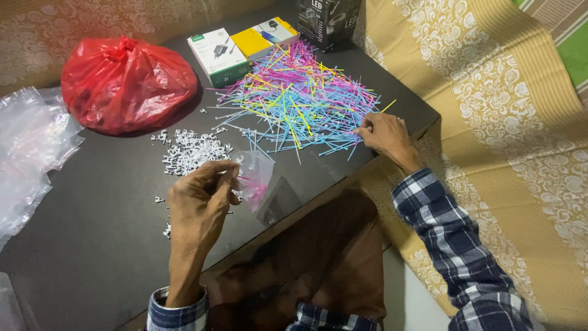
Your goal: The person sorts small white plastic tags and colorful cable ties by hand, placing them into small plastic bags on a table.
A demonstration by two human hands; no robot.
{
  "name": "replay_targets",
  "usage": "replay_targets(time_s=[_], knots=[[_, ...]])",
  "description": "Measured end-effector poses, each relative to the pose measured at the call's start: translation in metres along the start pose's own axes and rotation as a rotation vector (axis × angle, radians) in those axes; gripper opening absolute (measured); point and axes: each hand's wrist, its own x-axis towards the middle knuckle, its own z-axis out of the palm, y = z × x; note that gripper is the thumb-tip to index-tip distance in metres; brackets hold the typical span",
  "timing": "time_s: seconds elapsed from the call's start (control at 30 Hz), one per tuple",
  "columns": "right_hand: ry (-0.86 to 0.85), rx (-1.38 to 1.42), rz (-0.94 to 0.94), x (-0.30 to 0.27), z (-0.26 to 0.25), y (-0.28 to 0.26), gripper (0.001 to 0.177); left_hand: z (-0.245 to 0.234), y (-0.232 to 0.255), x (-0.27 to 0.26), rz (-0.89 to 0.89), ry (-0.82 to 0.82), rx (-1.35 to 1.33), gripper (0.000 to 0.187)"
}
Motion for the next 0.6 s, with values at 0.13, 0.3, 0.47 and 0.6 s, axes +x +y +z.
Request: replay_targets(time_s=[0.13,0.3,0.47,0.6], knots=[[0.025,-0.057,-0.032,0.014,0.022,0.013,0.014,0.004,-0.004,0.000,-0.003,-0.002,-0.005,0.013],[0.017,0.099,0.087,0.026,0.032,0.022,0.016,0.004,-0.003,0.001,0.004,-0.013,0.003,0.012],[0.100,0.192,0.100,0.019,0.023,0.014,0.013,0.002,-0.007,0.003,-0.008,0.004,-0.007,0.012],[0.165,0.293,-0.025,0.021,0.014,0.009,0.014,0.004,-0.005,0.002,-0.007,0.008,-0.003,0.012]])
